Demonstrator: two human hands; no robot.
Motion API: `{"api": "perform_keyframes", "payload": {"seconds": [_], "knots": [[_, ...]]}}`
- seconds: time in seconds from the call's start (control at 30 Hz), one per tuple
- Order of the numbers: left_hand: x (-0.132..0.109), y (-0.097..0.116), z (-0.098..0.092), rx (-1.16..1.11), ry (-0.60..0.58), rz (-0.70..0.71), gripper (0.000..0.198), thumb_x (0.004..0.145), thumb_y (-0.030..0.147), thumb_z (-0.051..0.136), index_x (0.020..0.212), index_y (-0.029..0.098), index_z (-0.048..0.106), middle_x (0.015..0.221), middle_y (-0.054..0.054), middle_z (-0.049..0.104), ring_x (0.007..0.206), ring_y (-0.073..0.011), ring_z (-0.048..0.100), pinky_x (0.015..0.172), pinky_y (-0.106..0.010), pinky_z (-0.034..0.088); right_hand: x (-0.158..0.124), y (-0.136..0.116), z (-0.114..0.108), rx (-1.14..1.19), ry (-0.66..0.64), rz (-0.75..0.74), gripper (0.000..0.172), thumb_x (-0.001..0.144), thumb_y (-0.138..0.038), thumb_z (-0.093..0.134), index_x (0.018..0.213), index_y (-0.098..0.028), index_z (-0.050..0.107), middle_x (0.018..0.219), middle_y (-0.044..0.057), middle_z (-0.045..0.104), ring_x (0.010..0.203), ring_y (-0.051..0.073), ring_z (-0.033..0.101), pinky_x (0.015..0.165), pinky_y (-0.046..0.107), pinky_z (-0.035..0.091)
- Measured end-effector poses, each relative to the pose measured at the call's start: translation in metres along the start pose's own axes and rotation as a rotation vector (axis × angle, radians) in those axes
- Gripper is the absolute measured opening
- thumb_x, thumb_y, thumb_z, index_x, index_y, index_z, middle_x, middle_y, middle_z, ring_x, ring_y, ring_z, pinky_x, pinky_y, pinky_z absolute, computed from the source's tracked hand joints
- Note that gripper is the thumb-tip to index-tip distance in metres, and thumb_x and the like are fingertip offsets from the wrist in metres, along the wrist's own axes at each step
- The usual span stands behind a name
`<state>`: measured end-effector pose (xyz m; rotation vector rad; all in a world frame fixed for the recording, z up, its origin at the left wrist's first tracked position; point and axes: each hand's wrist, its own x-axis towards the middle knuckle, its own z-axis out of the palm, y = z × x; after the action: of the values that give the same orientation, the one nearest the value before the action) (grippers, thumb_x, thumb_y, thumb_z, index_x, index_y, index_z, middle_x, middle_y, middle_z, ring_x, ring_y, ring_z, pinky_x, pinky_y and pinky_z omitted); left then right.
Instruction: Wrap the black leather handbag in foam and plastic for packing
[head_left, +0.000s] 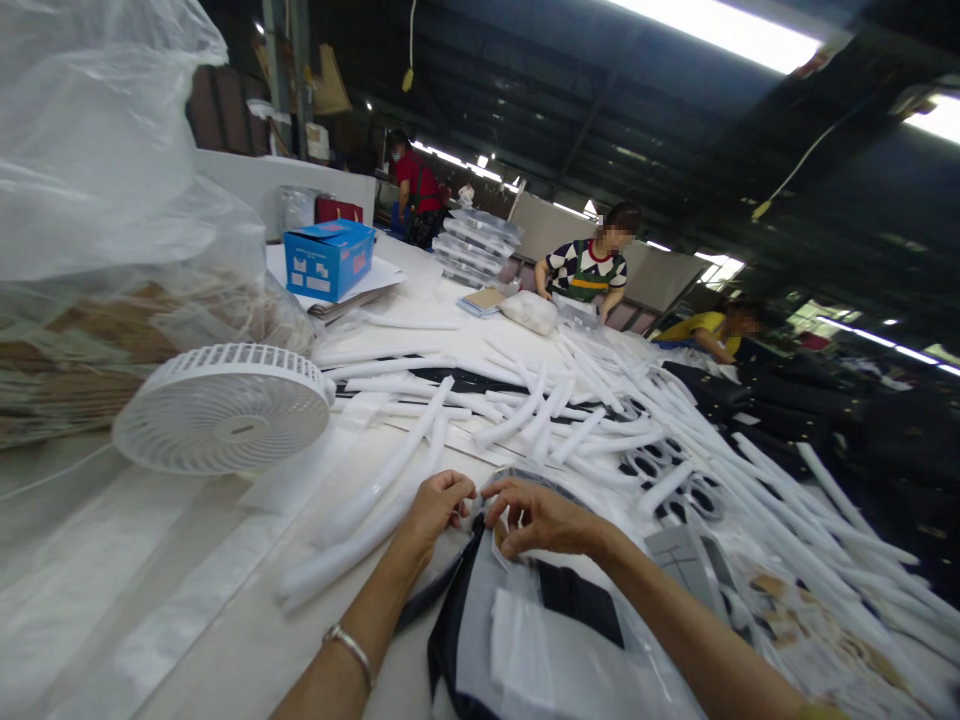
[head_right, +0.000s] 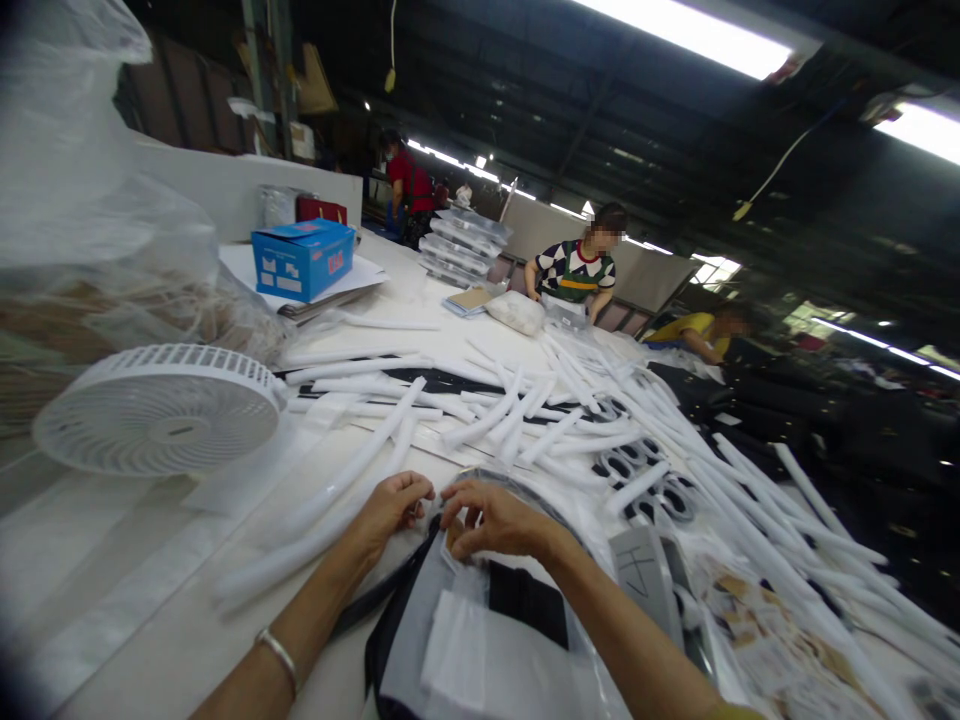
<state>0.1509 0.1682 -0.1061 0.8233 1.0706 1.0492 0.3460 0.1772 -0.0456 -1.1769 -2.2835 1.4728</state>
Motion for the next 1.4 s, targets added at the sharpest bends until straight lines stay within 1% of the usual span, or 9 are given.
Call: {"api": "perform_keyframes", "payload": {"seconds": [0.13, 0.23, 0.33, 0.67, 0.87, 1.17, 1.23, 1.33, 1.4], "knots": [[0.000, -0.001, 0.001, 0.028, 0.002, 0.001, 0.028, 0.058, 0.042, 0.065, 0.067, 0.016, 0.060, 0.054, 0.002, 0.054, 0.050, -0.0106, 0.048, 0.046, -0.021, 0.034, 0.005, 0.001, -0.005, 0.144, 0.071, 0.054, 0.031, 0.057, -0.033, 0.087, 0.073, -0.017, 0.066, 0.120, 0.005, 0.061, 0.074, 0.011, 0.059, 0.068, 0.025, 0.049], [0.002, -0.004, 0.002, 0.045, 0.009, 0.003, 0.028, 0.059, 0.042, 0.065, 0.067, 0.016, 0.060, 0.051, 0.002, 0.055, 0.047, -0.0104, 0.048, 0.045, -0.021, 0.033, 0.015, 0.008, -0.005, 0.292, 0.157, 0.128, 0.040, 0.060, -0.043, 0.084, 0.070, -0.016, 0.057, 0.085, 0.003, 0.069, 0.059, 0.010, 0.058, 0.052, 0.022, 0.043], [0.004, -0.007, 0.002, 0.047, 0.024, 0.012, 0.029, 0.059, 0.043, 0.066, 0.067, 0.016, 0.059, 0.049, 0.002, 0.054, 0.045, -0.0099, 0.046, 0.044, -0.020, 0.033, 0.028, 0.017, 0.001, 0.317, 0.297, 0.164, 0.043, 0.072, -0.056, 0.072, 0.076, -0.019, 0.050, 0.054, -0.006, 0.057, 0.042, 0.007, 0.047, 0.040, 0.019, 0.032], [0.005, -0.008, -0.001, 0.077, 0.144, 0.104, 0.028, 0.066, 0.044, 0.062, 0.072, 0.017, 0.060, 0.050, 0.006, 0.046, 0.043, -0.0088, 0.040, 0.043, -0.021, 0.029, 0.035, 0.009, 0.017, 0.149, 0.329, 0.252, 0.022, 0.071, -0.037, 0.070, 0.075, -0.016, 0.064, 0.061, -0.002, 0.066, 0.045, 0.007, 0.048, 0.042, 0.019, 0.032], [-0.002, -0.001, 0.003, 0.257, 0.217, 0.292, 0.016, 0.070, 0.033, 0.062, 0.068, 0.017, 0.064, 0.101, -0.005, 0.062, 0.067, -0.0135, 0.056, 0.063, -0.026, 0.047, 0.044, -0.011, 0.018, -0.087, 0.349, 0.241, 0.004, 0.065, -0.022, 0.073, 0.069, -0.021, 0.073, 0.062, -0.002, 0.067, 0.067, 0.015, 0.060, 0.063, 0.025, 0.041], [-0.019, -0.001, 0.016, 0.464, 0.106, 0.514, 0.011, 0.082, 0.022, 0.055, 0.080, 0.023, 0.067, 0.126, -0.003, 0.059, 0.098, -0.0187, 0.063, 0.092, -0.031, 0.047, 0.058, 0.002, 0.020, -0.060, 0.405, 0.334, 0.019, 0.062, -0.005, 0.063, 0.076, -0.018, 0.065, 0.044, -0.007, 0.056, 0.040, 0.010, 0.052, 0.043, 0.019, 0.036], [-0.019, -0.002, 0.016, 0.466, 0.116, 0.457, 0.015, 0.086, 0.027, 0.053, 0.094, 0.023, 0.065, 0.124, -0.006, 0.061, 0.090, -0.0184, 0.066, 0.083, -0.030, 0.052, 0.054, 0.009, 0.022, 0.025, 0.424, 0.345, 0.003, 0.071, -0.015, 0.062, 0.073, -0.017, 0.062, 0.047, -0.005, 0.059, 0.040, 0.010, 0.053, 0.038, 0.018, 0.038], [-0.013, -0.005, 0.013, 0.452, 0.134, 0.288, 0.035, 0.089, 0.033, 0.048, 0.120, 0.017, 0.053, 0.098, -0.009, 0.070, 0.063, -0.0176, 0.067, 0.051, -0.027, 0.051, 0.046, 0.013, 0.027, 0.136, 0.470, 0.317, 0.019, 0.079, -0.034, 0.060, 0.076, -0.016, 0.061, 0.056, -0.001, 0.064, 0.045, 0.011, 0.058, 0.040, 0.019, 0.046], [-0.008, -0.006, 0.010, 0.454, 0.095, 0.189, 0.034, 0.086, 0.033, 0.050, 0.113, 0.014, 0.057, 0.074, -0.005, 0.069, 0.053, -0.0176, 0.064, 0.041, -0.024, 0.045, 0.043, 0.012, 0.030, 0.184, 0.485, 0.292, 0.028, 0.079, -0.043, 0.059, 0.077, -0.015, 0.063, 0.058, 0.001, 0.066, 0.047, 0.011, 0.059, 0.043, 0.021, 0.050]]}}
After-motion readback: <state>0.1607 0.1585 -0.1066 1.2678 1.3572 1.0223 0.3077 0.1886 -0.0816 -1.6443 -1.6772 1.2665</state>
